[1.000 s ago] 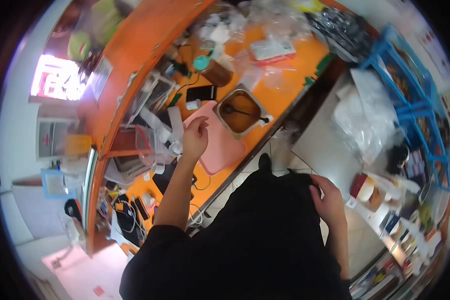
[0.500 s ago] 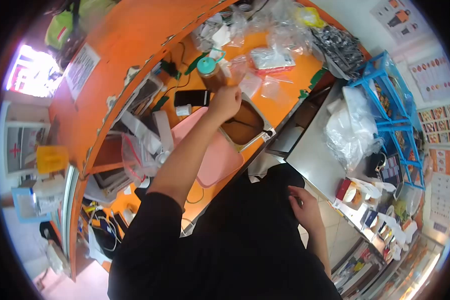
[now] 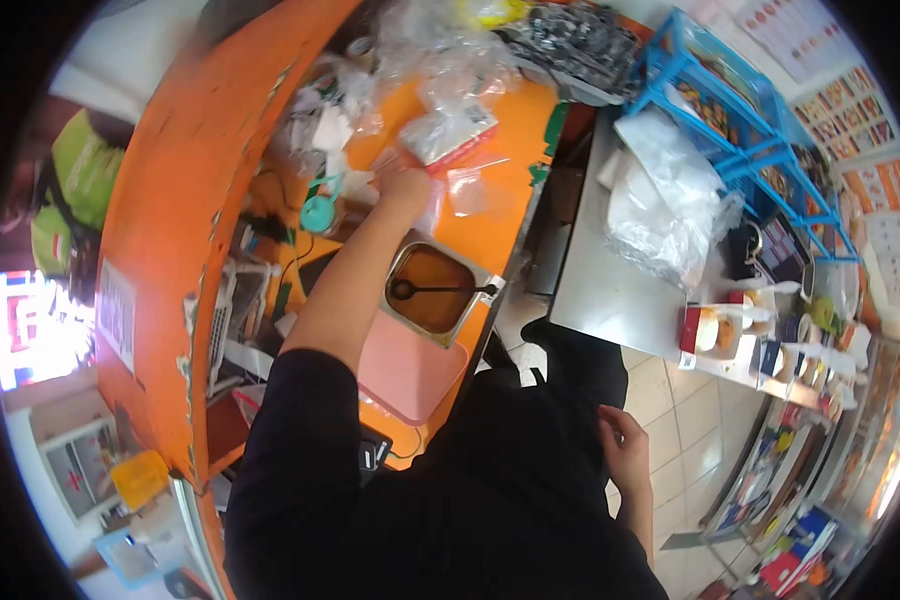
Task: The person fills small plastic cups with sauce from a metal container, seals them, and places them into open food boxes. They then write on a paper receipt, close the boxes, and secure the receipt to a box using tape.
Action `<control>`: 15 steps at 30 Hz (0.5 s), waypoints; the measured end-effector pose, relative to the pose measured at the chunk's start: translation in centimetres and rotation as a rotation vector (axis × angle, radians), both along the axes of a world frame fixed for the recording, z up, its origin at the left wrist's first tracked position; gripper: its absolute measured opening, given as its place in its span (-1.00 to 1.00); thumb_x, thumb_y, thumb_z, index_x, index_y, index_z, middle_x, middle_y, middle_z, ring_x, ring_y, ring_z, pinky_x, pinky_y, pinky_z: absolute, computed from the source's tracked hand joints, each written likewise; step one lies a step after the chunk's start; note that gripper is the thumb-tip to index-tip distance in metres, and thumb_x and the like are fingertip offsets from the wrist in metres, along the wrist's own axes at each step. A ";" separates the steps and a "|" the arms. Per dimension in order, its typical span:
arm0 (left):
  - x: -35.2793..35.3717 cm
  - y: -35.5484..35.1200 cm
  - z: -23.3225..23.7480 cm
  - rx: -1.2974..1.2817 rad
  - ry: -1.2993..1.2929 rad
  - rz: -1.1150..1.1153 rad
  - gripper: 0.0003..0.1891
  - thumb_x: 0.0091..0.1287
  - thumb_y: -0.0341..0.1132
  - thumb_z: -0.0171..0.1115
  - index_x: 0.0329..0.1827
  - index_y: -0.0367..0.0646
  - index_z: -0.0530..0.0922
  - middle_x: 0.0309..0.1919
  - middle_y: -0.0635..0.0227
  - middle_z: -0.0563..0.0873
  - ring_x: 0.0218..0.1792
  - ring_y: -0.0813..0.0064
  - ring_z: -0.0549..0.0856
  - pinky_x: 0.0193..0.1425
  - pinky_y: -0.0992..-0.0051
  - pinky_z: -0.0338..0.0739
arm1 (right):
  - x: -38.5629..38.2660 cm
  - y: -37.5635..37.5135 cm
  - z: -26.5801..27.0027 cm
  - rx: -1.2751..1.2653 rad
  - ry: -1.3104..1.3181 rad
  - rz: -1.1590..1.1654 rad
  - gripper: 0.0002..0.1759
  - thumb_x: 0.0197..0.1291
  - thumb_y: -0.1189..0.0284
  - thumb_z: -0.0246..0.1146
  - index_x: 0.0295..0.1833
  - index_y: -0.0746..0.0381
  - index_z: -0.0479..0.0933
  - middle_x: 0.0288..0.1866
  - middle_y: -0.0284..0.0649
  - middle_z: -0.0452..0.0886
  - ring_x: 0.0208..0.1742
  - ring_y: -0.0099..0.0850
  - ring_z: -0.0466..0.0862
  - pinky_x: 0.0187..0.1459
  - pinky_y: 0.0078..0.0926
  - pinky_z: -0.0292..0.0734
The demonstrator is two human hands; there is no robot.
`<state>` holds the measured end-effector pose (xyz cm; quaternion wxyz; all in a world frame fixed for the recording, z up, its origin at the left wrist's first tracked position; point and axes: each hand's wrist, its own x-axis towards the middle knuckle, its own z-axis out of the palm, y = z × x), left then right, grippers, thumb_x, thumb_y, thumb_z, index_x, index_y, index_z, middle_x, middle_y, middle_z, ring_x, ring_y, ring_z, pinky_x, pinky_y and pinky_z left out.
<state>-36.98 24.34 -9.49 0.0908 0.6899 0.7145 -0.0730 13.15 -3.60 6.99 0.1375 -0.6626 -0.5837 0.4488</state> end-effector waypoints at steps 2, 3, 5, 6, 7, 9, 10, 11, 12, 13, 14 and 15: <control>3.0 0.3 1.8 -0.057 0.122 -0.107 -0.76 0.45 -0.26 0.19 -0.12 -0.14 0.80 -0.14 0.14 0.90 -0.06 0.05 0.90 -0.02 0.05 0.77 | 0.1 0.5 -0.2 -0.020 0.015 -0.006 -0.70 0.47 0.53 0.30 0.24 0.33 0.70 0.11 -0.05 0.82 0.13 -0.25 0.82 0.18 -0.32 0.70; 6.1 -0.2 4.3 0.017 0.020 -0.152 -0.77 0.42 -0.25 0.22 -0.12 -0.12 0.80 -0.15 0.13 0.90 -0.08 0.06 0.90 -0.05 0.05 0.76 | -0.1 1.1 -0.2 -0.044 0.022 0.054 -0.71 0.48 0.52 0.30 0.23 0.32 0.71 0.12 -0.04 0.81 0.14 -0.22 0.82 0.18 -0.32 0.70; 9.2 1.2 0.3 0.317 -0.099 -0.332 -0.78 0.35 -0.20 0.32 -0.12 -0.10 0.82 -0.22 0.09 0.89 -0.20 0.08 0.90 -0.12 0.08 0.76 | -0.1 2.3 -0.8 -0.058 0.050 0.167 -0.71 0.48 0.49 0.30 0.23 0.27 0.70 0.15 -0.04 0.78 0.17 -0.13 0.80 0.19 -0.28 0.70; 10.2 2.0 -0.7 0.187 -0.067 -0.255 -0.75 0.33 -0.18 0.35 -0.08 -0.11 0.81 -0.24 0.08 0.88 -0.22 0.07 0.89 -0.14 0.07 0.76 | -0.2 3.2 -1.0 0.006 0.047 0.224 -0.71 0.47 0.47 0.31 0.23 0.26 0.70 0.13 -0.04 0.78 0.15 -0.10 0.80 0.17 -0.25 0.70; 11.3 3.3 -1.5 0.064 -0.039 -0.194 -0.72 0.31 -0.16 0.38 -0.04 -0.13 0.80 -0.25 0.06 0.87 -0.24 0.07 0.88 -0.15 0.07 0.76 | -0.3 4.1 -1.3 0.076 0.035 0.267 -0.71 0.46 0.44 0.33 0.22 0.26 0.70 0.11 -0.04 0.77 0.12 -0.08 0.80 0.16 -0.23 0.71; 10.6 4.9 -4.2 0.062 -0.090 -0.155 -0.78 0.32 -0.23 0.35 -0.09 -0.16 0.77 -0.24 0.03 0.84 -0.24 0.02 0.85 -0.13 0.04 0.72 | -0.4 5.7 -2.2 0.198 0.062 0.265 -0.71 0.44 0.41 0.34 0.20 0.21 0.70 0.11 -0.08 0.77 0.12 -0.03 0.78 0.19 -0.19 0.69; 10.1 5.5 -5.4 0.072 -0.153 -0.150 -0.81 0.33 -0.27 0.34 -0.12 -0.17 0.75 -0.23 0.02 0.83 -0.24 -0.01 0.83 -0.13 0.03 0.71 | -0.1 5.9 -2.9 0.258 0.057 0.243 -0.72 0.43 0.40 0.34 0.19 0.22 0.69 0.09 -0.08 0.76 0.10 -0.02 0.77 0.16 -0.16 0.69; 9.6 5.7 -6.3 0.086 -0.208 -0.145 -0.84 0.33 -0.31 0.32 -0.15 -0.19 0.73 -0.22 0.01 0.81 -0.24 -0.03 0.81 -0.12 0.02 0.69 | -0.3 6.4 -2.5 0.292 0.082 0.209 -0.73 0.41 0.43 0.33 0.17 0.23 0.69 0.06 -0.06 0.76 0.08 0.00 0.76 0.13 -0.14 0.69; 8.9 5.7 -6.7 0.107 -0.266 -0.137 -0.86 0.34 -0.34 0.31 -0.17 -0.21 0.72 -0.22 0.00 0.80 -0.24 -0.06 0.80 -0.11 0.00 0.67 | -0.3 6.8 -2.5 0.343 0.115 0.197 -0.74 0.41 0.44 0.32 0.15 0.24 0.70 0.02 -0.05 0.75 0.05 0.00 0.76 0.11 -0.13 0.69; 8.2 5.6 -6.6 0.146 -0.325 -0.131 -0.89 0.34 -0.38 0.29 -0.20 -0.22 0.70 -0.21 -0.01 0.78 -0.24 -0.08 0.78 -0.11 -0.01 0.66 | -0.6 7.2 -2.0 0.374 0.153 0.197 -0.76 0.40 0.45 0.32 0.12 0.24 0.70 -0.02 -0.05 0.75 0.02 -0.01 0.76 0.09 -0.12 0.69; 8.4 5.0 -5.8 0.207 -0.356 -0.160 -0.92 0.35 -0.42 0.28 -0.23 -0.24 0.68 -0.21 -0.02 0.77 -0.24 -0.11 0.76 -0.10 -0.02 0.64 | -0.9 7.7 -2.5 0.387 0.216 0.228 -0.78 0.42 0.46 0.30 0.11 0.24 0.70 -0.05 -0.06 0.74 0.02 -0.02 0.75 0.08 -0.11 0.69; 8.5 4.1 -4.5 0.276 -0.365 -0.212 -0.93 0.35 -0.45 0.26 -0.25 -0.26 0.66 -0.20 -0.04 0.76 -0.24 -0.13 0.74 -0.09 -0.04 0.62 | -1.0 8.2 -2.6 0.366 0.258 0.252 -0.76 0.44 0.45 0.30 0.15 0.23 0.68 -0.03 -0.07 0.73 0.03 -0.04 0.75 0.10 -0.13 0.68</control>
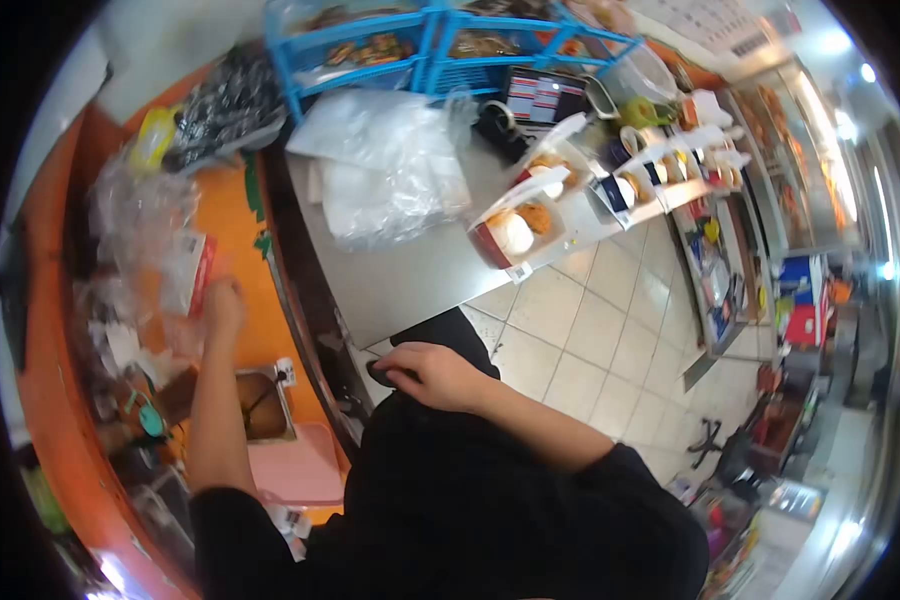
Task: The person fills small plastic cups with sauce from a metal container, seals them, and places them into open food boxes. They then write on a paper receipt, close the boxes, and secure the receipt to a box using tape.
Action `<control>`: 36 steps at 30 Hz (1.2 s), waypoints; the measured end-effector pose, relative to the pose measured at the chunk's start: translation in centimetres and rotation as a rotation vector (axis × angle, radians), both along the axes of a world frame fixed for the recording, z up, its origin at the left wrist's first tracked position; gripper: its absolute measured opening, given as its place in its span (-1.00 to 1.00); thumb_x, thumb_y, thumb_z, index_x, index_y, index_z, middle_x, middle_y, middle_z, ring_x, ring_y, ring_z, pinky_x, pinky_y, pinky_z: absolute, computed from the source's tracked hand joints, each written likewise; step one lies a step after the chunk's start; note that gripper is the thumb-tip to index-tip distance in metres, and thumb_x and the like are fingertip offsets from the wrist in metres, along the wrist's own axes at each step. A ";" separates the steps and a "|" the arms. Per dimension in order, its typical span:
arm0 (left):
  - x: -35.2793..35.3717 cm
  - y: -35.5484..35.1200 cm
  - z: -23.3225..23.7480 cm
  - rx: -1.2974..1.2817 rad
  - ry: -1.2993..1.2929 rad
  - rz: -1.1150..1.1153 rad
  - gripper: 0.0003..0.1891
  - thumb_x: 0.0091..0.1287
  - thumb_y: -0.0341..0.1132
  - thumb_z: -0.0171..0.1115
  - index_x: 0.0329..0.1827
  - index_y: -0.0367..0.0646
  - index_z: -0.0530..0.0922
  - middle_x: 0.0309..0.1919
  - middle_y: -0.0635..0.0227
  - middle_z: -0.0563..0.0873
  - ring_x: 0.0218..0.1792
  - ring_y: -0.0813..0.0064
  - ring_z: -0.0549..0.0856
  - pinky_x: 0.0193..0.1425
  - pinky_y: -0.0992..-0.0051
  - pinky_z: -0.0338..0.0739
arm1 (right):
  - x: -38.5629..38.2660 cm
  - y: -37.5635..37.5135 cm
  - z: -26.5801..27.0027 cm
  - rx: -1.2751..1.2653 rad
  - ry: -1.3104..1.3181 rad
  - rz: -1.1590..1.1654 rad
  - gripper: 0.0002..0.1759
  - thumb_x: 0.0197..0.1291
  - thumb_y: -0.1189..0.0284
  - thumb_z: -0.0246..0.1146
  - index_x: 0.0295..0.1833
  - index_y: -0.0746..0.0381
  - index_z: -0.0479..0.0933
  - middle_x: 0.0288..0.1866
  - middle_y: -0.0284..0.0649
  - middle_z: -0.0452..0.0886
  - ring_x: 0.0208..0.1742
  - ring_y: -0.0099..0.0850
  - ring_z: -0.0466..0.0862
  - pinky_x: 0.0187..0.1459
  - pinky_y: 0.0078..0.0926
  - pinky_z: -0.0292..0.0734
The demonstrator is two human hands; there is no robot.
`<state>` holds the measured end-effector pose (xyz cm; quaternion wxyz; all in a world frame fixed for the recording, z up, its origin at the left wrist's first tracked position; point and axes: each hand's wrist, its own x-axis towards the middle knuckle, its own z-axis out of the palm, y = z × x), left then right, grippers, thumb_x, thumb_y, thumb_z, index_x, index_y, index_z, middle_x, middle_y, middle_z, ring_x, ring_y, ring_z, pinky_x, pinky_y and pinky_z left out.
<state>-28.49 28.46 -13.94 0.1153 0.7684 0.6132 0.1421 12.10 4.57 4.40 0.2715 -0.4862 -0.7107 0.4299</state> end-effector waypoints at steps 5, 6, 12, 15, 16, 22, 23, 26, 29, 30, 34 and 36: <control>9.0 -11.8 15.2 -0.284 -0.701 -0.008 -0.85 0.49 -0.38 0.34 -0.16 -0.29 0.57 -0.30 0.15 0.64 -0.23 0.23 0.72 -0.07 0.25 0.60 | -3.5 3.0 0.4 -0.041 0.212 -0.107 -0.46 0.45 0.39 0.39 0.48 0.23 0.50 0.18 -0.08 0.72 0.15 -0.20 0.75 0.17 -0.25 0.68; 11.2 -14.9 18.6 -0.222 -0.592 -0.101 -0.85 0.53 -0.39 0.32 -0.16 -0.28 0.55 -0.33 0.20 0.62 -0.27 0.34 0.70 -0.13 0.33 0.60 | -4.6 3.5 0.4 -0.076 0.304 -0.088 -0.38 0.41 0.36 0.43 0.52 0.24 0.46 0.21 -0.09 0.71 0.16 -0.26 0.73 0.16 -0.27 0.68; 8.2 -25.8 18.6 -0.560 -0.865 0.187 -0.89 0.64 -0.35 0.25 0.05 -0.15 0.51 -0.13 0.35 0.76 -0.05 0.55 0.74 -0.10 0.53 0.64 | -9.9 6.0 -0.5 -0.411 0.423 0.448 -0.60 0.40 0.34 0.46 0.20 0.35 0.65 -0.16 -0.16 0.78 -0.05 -0.38 0.79 0.01 -0.39 0.70; 9.4 -29.8 19.5 -0.644 -1.656 0.594 -0.91 0.65 -0.34 0.25 0.00 -0.13 0.54 -0.33 0.39 0.64 -0.30 0.50 0.71 -0.19 0.41 0.65 | -11.7 5.2 -1.1 -0.556 0.355 0.452 -0.70 0.41 0.40 0.41 0.12 0.35 0.67 -0.22 -0.15 0.77 -0.19 -0.42 0.80 -0.11 -0.39 0.73; 9.1 -31.1 19.3 -0.663 -1.803 0.614 -0.91 0.65 -0.33 0.25 0.01 -0.12 0.55 -0.27 0.38 0.69 -0.26 0.45 0.74 -0.13 0.35 0.70 | -12.2 5.0 -1.3 -0.567 0.346 0.483 -0.70 0.41 0.40 0.41 0.12 0.35 0.67 -0.22 -0.15 0.77 -0.19 -0.42 0.80 -0.11 -0.39 0.73; 9.4 -36.4 15.3 -0.325 -1.633 0.905 -0.86 0.61 -0.36 0.28 0.09 -0.20 0.62 -0.14 0.33 0.77 -0.14 0.44 0.78 0.00 0.39 0.74 | -14.4 3.7 -2.3 -0.589 0.397 0.320 -0.78 0.43 0.46 0.30 0.09 0.30 0.70 -0.17 -0.14 0.79 -0.25 -0.43 0.81 -0.21 -0.41 0.77; 9.6 -36.5 16.0 -0.300 -1.444 0.913 -0.85 0.60 -0.36 0.28 0.10 -0.23 0.64 -0.13 0.33 0.77 -0.12 0.45 0.77 -0.01 0.42 0.74 | -14.7 3.7 -1.8 -0.572 0.371 0.345 -0.78 0.43 0.46 0.30 0.09 0.29 0.70 -0.19 -0.15 0.78 -0.25 -0.42 0.81 -0.20 -0.42 0.77; 9.8 -35.9 17.5 -0.281 -1.318 1.016 -0.84 0.58 -0.38 0.30 0.05 -0.31 0.65 -0.13 0.29 0.77 -0.12 0.51 0.76 -0.05 0.50 0.72 | -16.1 3.3 -2.6 -0.504 0.339 0.299 -0.52 0.35 0.47 0.38 0.36 0.24 0.54 0.04 -0.06 0.71 -0.02 -0.25 0.78 0.07 -0.27 0.72; 9.8 -36.1 17.4 -0.210 -1.302 0.998 -0.86 0.59 -0.39 0.30 0.01 -0.32 0.64 -0.18 0.32 0.77 -0.18 0.57 0.76 -0.07 0.53 0.70 | -16.2 3.2 -1.8 0.242 0.142 0.139 -0.48 0.26 0.41 0.50 0.29 0.25 0.54 0.17 0.06 0.55 0.14 0.02 0.63 0.23 -0.17 0.59; 9.8 -36.0 17.2 -0.171 -1.302 1.047 -0.86 0.59 -0.39 0.30 0.01 -0.32 0.64 -0.18 0.32 0.77 -0.18 0.57 0.76 -0.07 0.53 0.70 | -15.9 3.0 -1.2 0.149 0.108 0.295 -0.56 0.28 0.40 0.49 0.21 0.27 0.56 0.02 0.00 0.60 0.03 -0.03 0.68 0.10 -0.17 0.62; 10.4 -35.9 15.7 -0.172 -1.407 0.947 -0.86 0.61 -0.36 0.29 -0.04 -0.27 0.65 -0.27 0.36 0.77 -0.28 0.60 0.72 -0.14 0.56 0.65 | -16.6 0.8 1.8 -0.103 -0.154 0.728 -0.70 0.32 0.29 0.47 -0.08 0.29 0.63 -0.35 -0.16 0.72 -0.27 -0.13 0.77 -0.13 -0.19 0.65; 10.4 -35.5 14.5 -0.201 -1.507 0.889 -0.86 0.61 -0.32 0.30 -0.07 -0.23 0.65 -0.28 0.39 0.76 -0.28 0.64 0.72 -0.18 0.58 0.63 | -17.2 0.9 0.5 -0.084 -0.249 0.752 -0.66 0.35 0.19 0.44 -0.08 0.28 0.67 -0.33 -0.15 0.76 -0.28 -0.16 0.79 -0.15 -0.22 0.67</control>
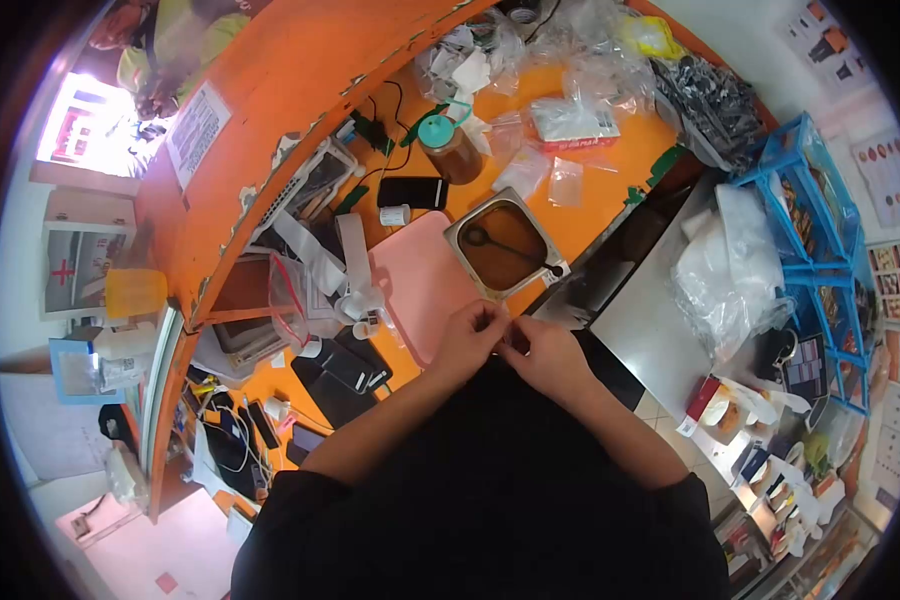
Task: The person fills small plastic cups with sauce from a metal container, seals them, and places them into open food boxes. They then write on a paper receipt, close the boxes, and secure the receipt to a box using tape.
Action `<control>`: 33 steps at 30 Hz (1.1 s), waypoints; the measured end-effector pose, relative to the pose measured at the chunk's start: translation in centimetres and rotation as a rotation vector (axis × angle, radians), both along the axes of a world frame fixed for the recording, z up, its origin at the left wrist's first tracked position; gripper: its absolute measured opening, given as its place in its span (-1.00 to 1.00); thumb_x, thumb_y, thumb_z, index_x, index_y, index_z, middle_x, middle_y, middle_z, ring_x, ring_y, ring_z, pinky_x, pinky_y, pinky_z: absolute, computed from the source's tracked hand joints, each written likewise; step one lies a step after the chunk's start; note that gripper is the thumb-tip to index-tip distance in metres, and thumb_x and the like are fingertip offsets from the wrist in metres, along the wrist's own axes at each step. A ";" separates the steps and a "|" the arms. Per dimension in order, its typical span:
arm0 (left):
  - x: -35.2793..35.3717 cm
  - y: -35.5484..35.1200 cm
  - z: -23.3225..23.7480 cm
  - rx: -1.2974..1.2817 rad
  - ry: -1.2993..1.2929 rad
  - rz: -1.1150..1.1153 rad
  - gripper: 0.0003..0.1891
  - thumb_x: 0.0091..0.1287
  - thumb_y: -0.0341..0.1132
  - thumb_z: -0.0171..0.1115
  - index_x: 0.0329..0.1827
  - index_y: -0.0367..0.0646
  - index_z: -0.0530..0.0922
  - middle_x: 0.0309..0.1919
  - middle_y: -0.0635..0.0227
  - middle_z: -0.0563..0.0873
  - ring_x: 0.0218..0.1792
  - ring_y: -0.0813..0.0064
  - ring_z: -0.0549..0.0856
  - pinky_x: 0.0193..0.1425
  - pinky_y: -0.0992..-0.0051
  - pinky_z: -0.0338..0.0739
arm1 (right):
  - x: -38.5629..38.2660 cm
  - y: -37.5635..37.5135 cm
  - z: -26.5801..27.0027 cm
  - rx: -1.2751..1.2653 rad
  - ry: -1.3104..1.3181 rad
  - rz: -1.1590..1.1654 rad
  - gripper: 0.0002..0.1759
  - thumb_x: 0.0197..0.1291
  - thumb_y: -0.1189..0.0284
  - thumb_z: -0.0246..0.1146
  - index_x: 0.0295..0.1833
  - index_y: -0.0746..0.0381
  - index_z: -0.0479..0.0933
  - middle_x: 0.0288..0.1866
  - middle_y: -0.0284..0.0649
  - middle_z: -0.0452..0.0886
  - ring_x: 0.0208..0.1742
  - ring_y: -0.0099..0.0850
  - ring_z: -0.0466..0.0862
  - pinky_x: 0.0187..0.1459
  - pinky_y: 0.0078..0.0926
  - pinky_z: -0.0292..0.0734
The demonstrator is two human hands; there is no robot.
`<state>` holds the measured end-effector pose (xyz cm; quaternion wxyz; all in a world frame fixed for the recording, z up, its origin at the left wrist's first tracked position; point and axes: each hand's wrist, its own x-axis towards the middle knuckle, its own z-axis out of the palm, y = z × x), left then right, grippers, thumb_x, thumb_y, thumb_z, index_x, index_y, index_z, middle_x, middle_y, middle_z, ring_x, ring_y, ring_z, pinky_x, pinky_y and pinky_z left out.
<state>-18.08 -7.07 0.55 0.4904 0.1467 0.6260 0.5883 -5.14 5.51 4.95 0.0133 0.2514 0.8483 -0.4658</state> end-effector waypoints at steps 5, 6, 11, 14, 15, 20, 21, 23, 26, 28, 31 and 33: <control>-1.2 -0.7 -0.6 -0.083 0.005 -0.107 -0.86 0.61 -0.31 0.31 -0.06 -0.21 0.67 -0.27 0.40 0.76 -0.27 0.64 0.72 -0.18 0.56 0.62 | -1.6 2.7 -0.4 -0.275 -0.194 0.140 -0.62 0.43 0.14 0.35 -0.13 0.28 0.76 -0.34 -0.14 0.81 -0.29 -0.27 0.84 -0.15 -0.33 0.70; -2.0 -0.8 -0.5 -0.094 -0.037 -0.163 -0.87 0.61 -0.31 0.32 -0.05 -0.20 0.67 -0.26 0.40 0.77 -0.27 0.64 0.72 -0.17 0.56 0.61 | -1.9 3.3 -0.6 -0.377 -0.249 0.195 -0.62 0.46 0.15 0.32 -0.09 0.28 0.77 -0.30 -0.15 0.83 -0.28 -0.33 0.84 -0.14 -0.35 0.70; -3.9 -2.3 -1.0 -0.019 -0.144 -0.091 -0.84 0.54 -0.30 0.39 -0.08 -0.22 0.69 -0.24 0.41 0.77 -0.25 0.63 0.71 -0.15 0.55 0.62 | -5.7 2.8 0.7 -0.519 -0.364 0.312 -0.59 0.52 0.14 0.30 -0.02 0.30 0.79 -0.25 -0.19 0.86 -0.24 -0.44 0.83 -0.13 -0.39 0.70; -4.8 -3.7 -1.7 -0.045 -0.113 -0.023 -0.84 0.50 -0.31 0.43 -0.11 -0.24 0.70 -0.22 0.40 0.78 -0.23 0.62 0.72 -0.13 0.55 0.62 | -8.1 1.0 1.0 -0.406 -0.349 0.364 -0.58 0.47 0.12 0.35 0.02 0.31 0.79 -0.23 -0.17 0.86 -0.22 -0.44 0.84 -0.11 -0.40 0.70; -5.2 -4.1 -1.9 -0.048 -0.070 -0.001 -0.83 0.48 -0.31 0.44 -0.12 -0.24 0.70 -0.22 0.40 0.78 -0.23 0.61 0.72 -0.13 0.54 0.62 | -9.0 0.6 0.8 -0.346 -0.339 0.337 -0.57 0.44 0.12 0.38 0.04 0.31 0.79 -0.23 -0.15 0.86 -0.21 -0.43 0.84 -0.10 -0.40 0.70; -8.0 -8.0 -1.2 -0.127 -0.027 -0.033 -0.77 0.51 -0.20 0.43 -0.06 -0.21 0.72 -0.22 0.41 0.80 -0.21 0.63 0.72 -0.15 0.55 0.57 | -13.4 0.4 -2.1 -0.416 -0.361 0.614 -0.62 0.45 0.23 0.30 0.08 0.32 0.77 -0.21 -0.11 0.85 -0.24 -0.43 0.81 -0.06 -0.38 0.71; -8.5 -8.8 -0.8 -0.117 -0.006 -0.017 -0.77 0.51 -0.20 0.43 -0.06 -0.21 0.72 -0.22 0.41 0.80 -0.21 0.63 0.72 -0.15 0.55 0.57 | -14.4 0.5 -1.8 -0.397 -0.346 0.631 -0.62 0.45 0.23 0.30 0.08 0.32 0.77 -0.21 -0.11 0.85 -0.24 -0.43 0.81 -0.06 -0.38 0.71; -9.4 -10.1 -0.3 -0.092 -0.018 -0.044 -0.76 0.51 -0.18 0.44 -0.05 -0.19 0.73 -0.23 0.44 0.79 -0.21 0.63 0.71 -0.13 0.51 0.58 | -16.3 0.5 -0.7 -0.564 -0.502 0.710 -0.61 0.48 0.29 0.28 0.23 0.28 0.75 -0.05 -0.24 0.85 -0.14 -0.46 0.82 -0.05 -0.45 0.72; -9.7 -10.8 -0.8 -0.057 0.005 -0.033 -0.76 0.55 -0.15 0.40 -0.04 -0.16 0.73 -0.23 0.45 0.79 -0.21 0.64 0.71 -0.10 0.50 0.58 | -16.9 0.1 -1.0 -0.461 -0.448 0.767 -0.61 0.50 0.26 0.22 0.19 0.28 0.75 -0.11 -0.23 0.85 -0.18 -0.44 0.81 -0.05 -0.38 0.73; -9.8 -10.4 0.1 -0.062 0.033 -0.028 -0.75 0.56 -0.14 0.38 -0.03 -0.16 0.72 -0.22 0.46 0.78 -0.20 0.65 0.70 -0.08 0.51 0.57 | -16.6 -0.6 0.1 -0.074 -0.202 0.875 -0.63 0.46 0.20 0.19 0.03 0.24 0.77 -0.17 -0.02 0.82 -0.15 -0.09 0.83 -0.02 -0.17 0.73; -9.4 -9.5 0.2 -0.126 0.142 -0.058 -0.68 0.63 -0.08 0.25 0.01 -0.20 0.67 -0.17 0.31 0.80 -0.15 0.46 0.75 -0.01 0.40 0.60 | -16.6 -1.6 1.9 0.177 -0.224 0.875 -0.61 0.44 0.14 0.17 0.00 0.18 0.77 -0.16 0.04 0.80 -0.08 0.06 0.80 0.02 0.00 0.70; -9.1 -9.2 0.0 -0.159 0.435 -0.107 -0.63 0.67 -0.06 0.12 0.03 -0.24 0.64 -0.12 0.09 0.80 -0.06 0.13 0.79 0.09 0.22 0.62 | -16.5 -0.8 0.4 0.171 -0.258 0.854 -0.59 0.46 0.13 0.13 -0.04 0.17 0.77 -0.16 0.02 0.81 -0.08 0.07 0.80 0.02 0.06 0.68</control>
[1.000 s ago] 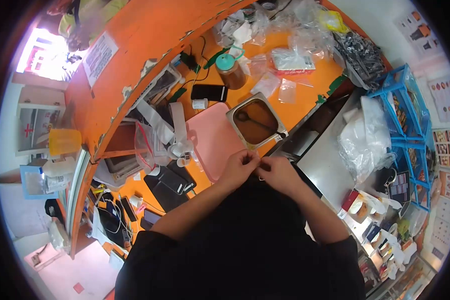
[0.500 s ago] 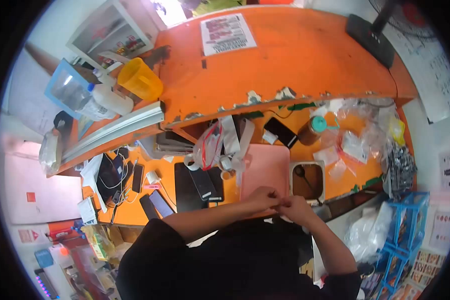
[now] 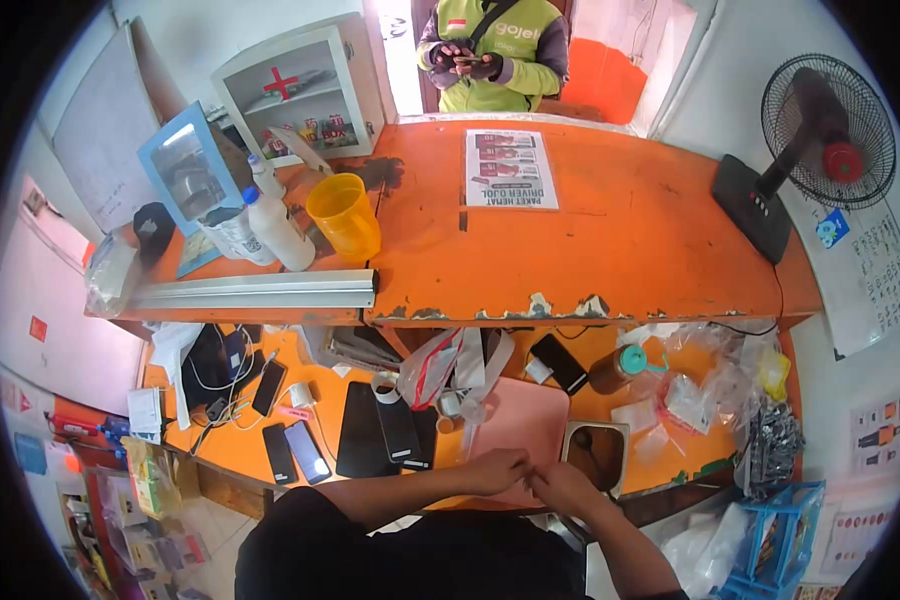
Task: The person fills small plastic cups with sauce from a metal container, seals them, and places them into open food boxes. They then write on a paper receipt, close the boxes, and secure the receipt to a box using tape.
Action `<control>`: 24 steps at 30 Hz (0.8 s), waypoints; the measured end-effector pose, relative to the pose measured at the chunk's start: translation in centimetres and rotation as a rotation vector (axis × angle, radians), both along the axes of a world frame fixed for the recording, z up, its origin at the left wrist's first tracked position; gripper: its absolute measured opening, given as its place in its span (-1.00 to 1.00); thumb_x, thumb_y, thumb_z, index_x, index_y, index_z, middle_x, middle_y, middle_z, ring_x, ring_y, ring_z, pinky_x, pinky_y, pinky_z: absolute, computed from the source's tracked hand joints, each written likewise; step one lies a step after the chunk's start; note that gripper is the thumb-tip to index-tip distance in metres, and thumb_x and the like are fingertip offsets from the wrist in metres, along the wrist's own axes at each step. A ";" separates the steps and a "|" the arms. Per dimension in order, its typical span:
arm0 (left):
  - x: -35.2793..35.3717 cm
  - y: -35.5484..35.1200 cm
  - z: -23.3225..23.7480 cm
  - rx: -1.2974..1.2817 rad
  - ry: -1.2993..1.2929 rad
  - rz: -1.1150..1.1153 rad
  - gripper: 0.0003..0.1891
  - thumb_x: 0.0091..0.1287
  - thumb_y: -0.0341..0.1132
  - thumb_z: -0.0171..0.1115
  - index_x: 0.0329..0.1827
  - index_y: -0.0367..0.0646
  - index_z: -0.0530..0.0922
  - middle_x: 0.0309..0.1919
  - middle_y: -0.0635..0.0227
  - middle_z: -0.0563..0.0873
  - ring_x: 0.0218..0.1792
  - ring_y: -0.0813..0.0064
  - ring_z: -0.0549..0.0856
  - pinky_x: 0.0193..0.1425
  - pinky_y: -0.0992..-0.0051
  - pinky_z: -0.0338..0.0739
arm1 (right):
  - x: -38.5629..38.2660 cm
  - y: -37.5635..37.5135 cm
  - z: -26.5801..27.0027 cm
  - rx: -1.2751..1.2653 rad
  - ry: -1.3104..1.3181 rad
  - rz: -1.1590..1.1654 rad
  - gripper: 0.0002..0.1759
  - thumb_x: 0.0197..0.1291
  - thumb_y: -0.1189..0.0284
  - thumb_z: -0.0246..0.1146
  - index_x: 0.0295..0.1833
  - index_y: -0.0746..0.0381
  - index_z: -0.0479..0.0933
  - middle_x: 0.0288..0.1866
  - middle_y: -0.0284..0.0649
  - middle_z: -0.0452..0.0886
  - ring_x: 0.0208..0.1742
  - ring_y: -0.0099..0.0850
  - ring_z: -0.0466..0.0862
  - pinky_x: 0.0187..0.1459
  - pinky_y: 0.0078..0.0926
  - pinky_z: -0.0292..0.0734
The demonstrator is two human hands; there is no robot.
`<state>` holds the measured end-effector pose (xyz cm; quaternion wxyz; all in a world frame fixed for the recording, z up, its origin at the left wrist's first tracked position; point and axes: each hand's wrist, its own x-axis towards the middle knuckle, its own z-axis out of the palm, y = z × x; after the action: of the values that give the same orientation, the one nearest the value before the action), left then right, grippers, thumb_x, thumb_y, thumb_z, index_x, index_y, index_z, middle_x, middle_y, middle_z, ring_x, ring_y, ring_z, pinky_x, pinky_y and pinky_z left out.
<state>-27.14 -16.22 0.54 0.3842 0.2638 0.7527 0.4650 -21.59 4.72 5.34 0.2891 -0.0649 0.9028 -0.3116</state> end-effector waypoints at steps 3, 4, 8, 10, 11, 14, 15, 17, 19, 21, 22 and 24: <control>-0.1 0.6 0.0 -0.065 0.078 -0.084 -0.62 0.66 -0.09 0.04 0.04 -0.26 0.64 -0.08 -0.03 0.78 0.02 -0.09 0.76 0.17 0.07 0.61 | 0.6 0.7 -0.5 -0.132 -0.063 -0.027 -0.63 0.45 0.15 0.13 -0.08 0.13 0.77 -0.20 -0.02 0.81 -0.13 0.07 0.80 -0.02 0.07 0.68; 0.0 0.9 0.4 -0.097 0.059 -0.110 -0.63 0.63 -0.10 0.05 0.02 -0.26 0.65 -0.08 -0.02 0.78 0.02 -0.08 0.76 0.16 0.06 0.61 | 1.3 0.3 -0.9 -0.047 0.062 -0.022 -0.65 0.44 0.18 0.15 -0.12 0.15 0.76 -0.25 -0.04 0.80 -0.18 0.07 0.80 -0.07 0.07 0.68; 0.6 1.6 0.0 -0.128 0.144 -0.114 -0.66 0.57 -0.13 0.10 -0.04 -0.26 0.65 -0.09 -0.01 0.79 0.02 -0.08 0.76 0.16 0.05 0.61 | 3.2 -2.0 -1.4 0.161 0.327 -0.101 -0.68 0.38 0.23 0.22 -0.27 0.25 0.68 -0.39 0.00 0.74 -0.27 0.09 0.78 -0.18 0.08 0.66; 0.7 1.7 -1.2 -0.167 0.251 -0.161 -0.68 0.53 -0.14 0.12 -0.09 -0.25 0.65 -0.13 -0.01 0.78 -0.01 -0.07 0.76 0.14 0.06 0.61 | 4.2 -2.8 -2.5 0.184 0.358 -0.175 -0.69 0.37 0.24 0.24 -0.29 0.26 0.66 -0.40 0.02 0.72 -0.29 0.09 0.78 -0.20 0.09 0.66; 0.9 1.8 -0.7 -0.176 0.246 -0.169 -0.68 0.53 -0.14 0.12 -0.09 -0.25 0.65 -0.13 -0.01 0.78 -0.01 -0.07 0.76 0.14 0.06 0.61 | 4.6 -3.1 -2.6 0.209 0.387 -0.243 -0.70 0.35 0.25 0.27 -0.31 0.27 0.65 -0.41 0.05 0.71 -0.30 0.10 0.77 -0.22 0.11 0.65; 0.7 2.3 0.5 -0.194 0.116 -0.134 -0.66 0.56 -0.13 0.10 -0.07 -0.26 0.65 -0.16 -0.04 0.77 -0.04 -0.09 0.76 0.13 0.05 0.60 | 5.1 -3.2 -1.9 0.095 0.331 -0.369 -0.72 0.34 0.28 0.26 -0.27 0.29 0.66 -0.38 0.10 0.71 -0.25 0.16 0.76 -0.16 0.13 0.65; 0.7 2.3 0.4 -0.099 0.127 -0.155 -0.66 0.57 -0.13 0.09 -0.08 -0.27 0.64 -0.17 -0.06 0.76 -0.06 -0.11 0.75 0.12 0.05 0.59 | 5.0 -2.9 -1.6 0.088 0.336 -0.376 -0.72 0.34 0.28 0.26 -0.27 0.29 0.66 -0.38 0.10 0.71 -0.25 0.16 0.76 -0.16 0.13 0.65; 0.9 2.3 0.6 -0.015 0.125 -0.185 -0.65 0.59 -0.12 0.07 -0.08 -0.28 0.63 -0.18 -0.07 0.75 -0.07 -0.12 0.75 0.11 0.04 0.59 | 5.3 -2.2 -1.3 -0.134 0.205 -0.395 -0.67 0.44 0.25 0.19 -0.20 0.29 0.69 -0.32 0.13 0.74 -0.23 0.19 0.76 -0.10 0.14 0.66; 0.6 2.8 1.0 -0.068 0.007 -0.200 -0.63 0.62 -0.12 0.03 -0.09 -0.29 0.62 -0.18 -0.10 0.74 -0.07 -0.14 0.74 0.12 0.05 0.58 | 5.3 -1.2 -1.8 -0.110 0.152 -0.372 -0.67 0.41 0.26 0.18 -0.19 0.30 0.68 -0.29 0.17 0.74 -0.18 0.23 0.75 -0.06 0.17 0.64; 1.2 2.8 0.1 -0.095 0.050 -0.235 -0.63 0.63 -0.13 0.03 -0.09 -0.29 0.62 -0.17 -0.10 0.74 -0.07 -0.13 0.74 0.12 0.04 0.58 | 5.4 -0.6 -2.7 -0.046 0.134 -0.302 -0.65 0.40 0.24 0.13 -0.17 0.28 0.69 -0.25 0.19 0.74 -0.13 0.26 0.74 -0.02 0.23 0.61; 1.6 2.7 -0.5 -0.123 0.094 -0.262 -0.63 0.63 -0.14 0.02 -0.09 -0.29 0.61 -0.16 -0.11 0.74 -0.07 -0.13 0.73 0.12 0.04 0.58 | 5.9 -0.6 -3.1 -0.043 0.142 -0.302 -0.65 0.40 0.24 0.13 -0.17 0.28 0.69 -0.25 0.19 0.74 -0.13 0.26 0.74 -0.02 0.23 0.61; 2.2 2.3 -1.8 -0.102 0.066 -0.289 -0.63 0.63 -0.14 0.01 -0.08 -0.29 0.63 -0.14 -0.11 0.75 -0.06 -0.12 0.74 0.13 0.04 0.58 | 7.3 -1.4 -4.0 -0.030 0.178 -0.312 -0.65 0.41 0.24 0.13 -0.19 0.26 0.70 -0.29 0.16 0.74 -0.18 0.23 0.75 -0.06 0.23 0.62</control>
<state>-24.91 -13.88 -1.24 0.4351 0.3648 0.7417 0.3571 -14.33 3.34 1.31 0.1550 0.0445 0.9193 -0.3590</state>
